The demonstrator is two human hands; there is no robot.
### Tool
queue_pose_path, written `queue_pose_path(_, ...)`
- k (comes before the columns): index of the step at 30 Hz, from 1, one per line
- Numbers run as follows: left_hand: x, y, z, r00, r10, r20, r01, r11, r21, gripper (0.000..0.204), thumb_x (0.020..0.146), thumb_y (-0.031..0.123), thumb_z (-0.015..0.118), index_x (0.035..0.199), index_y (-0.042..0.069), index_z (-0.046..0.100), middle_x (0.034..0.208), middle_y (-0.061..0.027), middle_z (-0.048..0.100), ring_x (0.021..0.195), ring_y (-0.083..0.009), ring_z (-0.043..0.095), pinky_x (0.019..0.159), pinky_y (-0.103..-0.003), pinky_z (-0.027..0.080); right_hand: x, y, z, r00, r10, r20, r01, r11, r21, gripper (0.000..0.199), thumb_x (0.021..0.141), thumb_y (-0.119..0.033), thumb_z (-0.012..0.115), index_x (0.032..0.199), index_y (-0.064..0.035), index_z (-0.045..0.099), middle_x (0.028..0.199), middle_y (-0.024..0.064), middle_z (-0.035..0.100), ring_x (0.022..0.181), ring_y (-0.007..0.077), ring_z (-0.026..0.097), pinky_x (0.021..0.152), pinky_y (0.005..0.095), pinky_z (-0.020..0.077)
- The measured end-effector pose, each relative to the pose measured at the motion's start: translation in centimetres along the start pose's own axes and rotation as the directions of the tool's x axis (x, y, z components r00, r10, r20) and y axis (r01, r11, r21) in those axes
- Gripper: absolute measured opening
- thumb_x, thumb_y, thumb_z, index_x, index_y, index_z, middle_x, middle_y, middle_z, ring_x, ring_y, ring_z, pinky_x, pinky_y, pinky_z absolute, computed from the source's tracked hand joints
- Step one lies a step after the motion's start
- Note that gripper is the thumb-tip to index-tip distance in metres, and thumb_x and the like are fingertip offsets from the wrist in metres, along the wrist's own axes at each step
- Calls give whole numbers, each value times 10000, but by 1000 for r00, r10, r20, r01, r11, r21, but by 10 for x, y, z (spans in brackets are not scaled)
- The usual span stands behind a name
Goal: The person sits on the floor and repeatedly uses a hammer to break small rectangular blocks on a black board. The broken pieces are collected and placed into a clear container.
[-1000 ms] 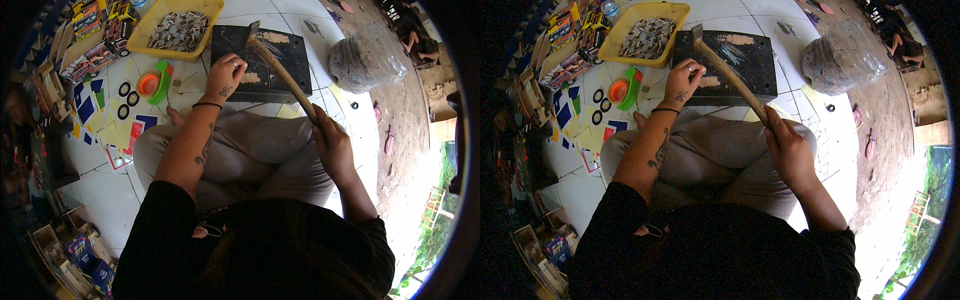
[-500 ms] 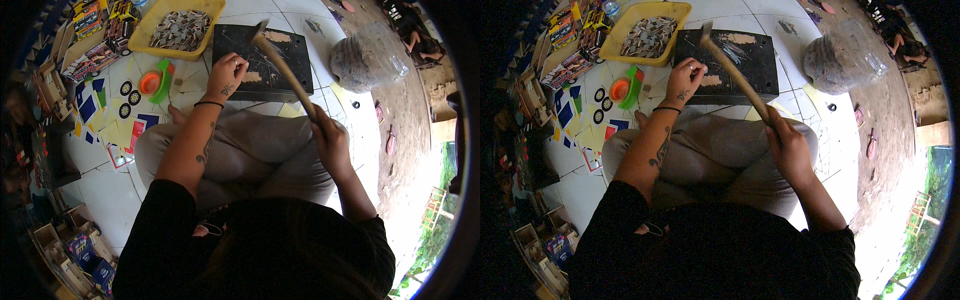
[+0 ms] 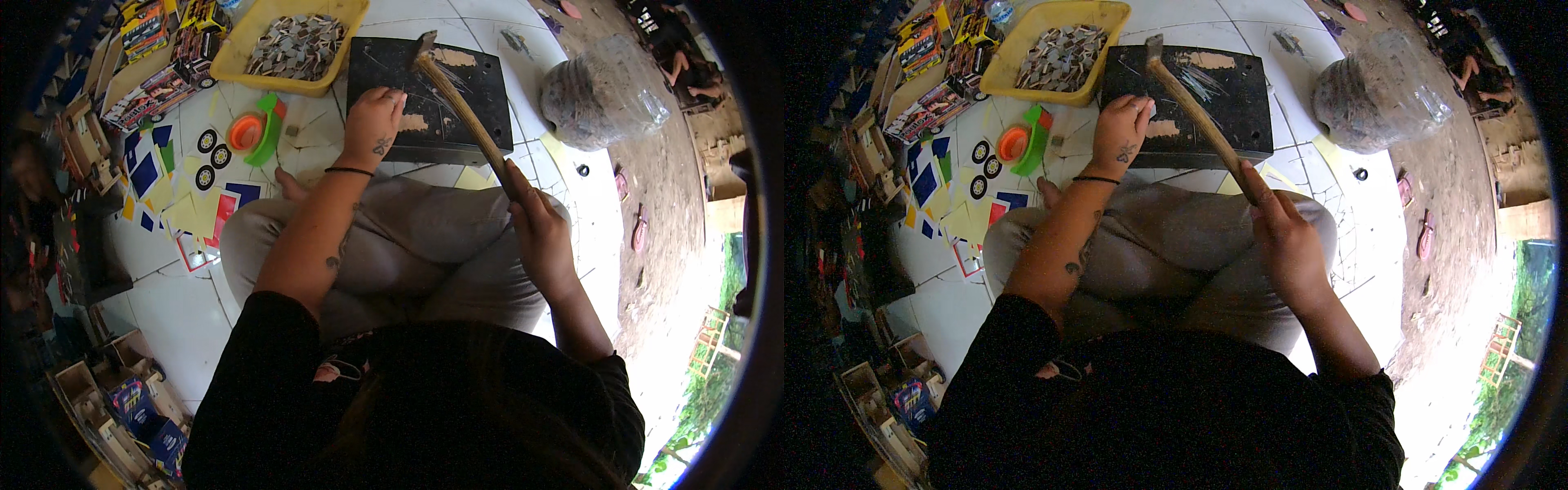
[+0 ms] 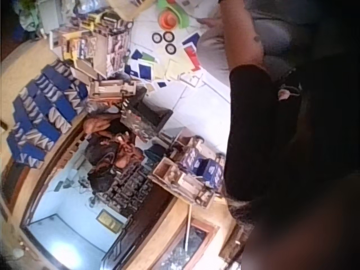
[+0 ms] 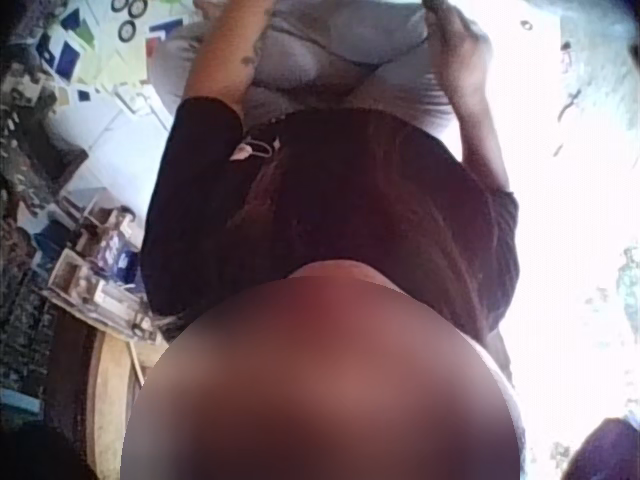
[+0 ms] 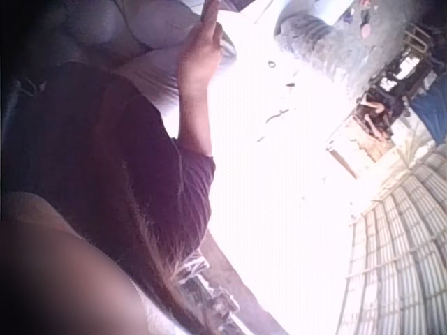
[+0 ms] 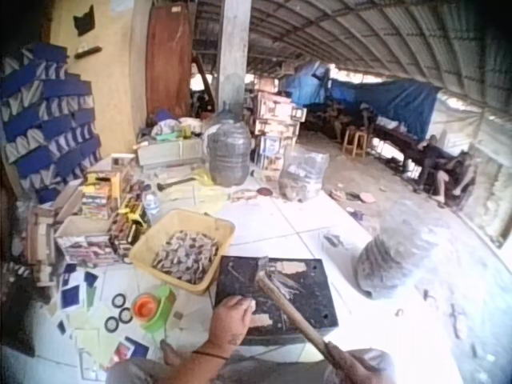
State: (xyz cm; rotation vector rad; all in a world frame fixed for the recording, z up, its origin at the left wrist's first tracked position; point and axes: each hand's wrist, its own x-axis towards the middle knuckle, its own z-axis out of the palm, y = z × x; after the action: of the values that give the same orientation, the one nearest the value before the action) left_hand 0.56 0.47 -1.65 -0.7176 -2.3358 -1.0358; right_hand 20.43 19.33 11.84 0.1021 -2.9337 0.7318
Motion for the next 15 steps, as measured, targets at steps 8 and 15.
queue_pose_path(8, -4, 1, 3, 999, 31, -12, -30, 995, 94, 156, 865, 149, 594, 814, 7, 636, 783, -124, 598, 795, -286, 590, 723, -367, 502, 1, -1, 7, 998, -53, -17, 51, 996, -73, 657, 851, -6, 558, 1431, -227, 341, 848, 128, 588, 707, 260, 631, 605, 388, 530)
queue_pose_path(15, -5, 0, 4, 997, 71, 17, -72, 990, 120, 172, 890, 143, 576, 909, -4, 663, 822, -139, 633, 804, -293, 604, 750, -367, 513, 3, 1, 4, 999, -33, 7, 34, 996, -79, 673, 850, -3, 553, 1435, -248, 329, 824, 121, 576, 690, 264, 620, 602, 400, 523)
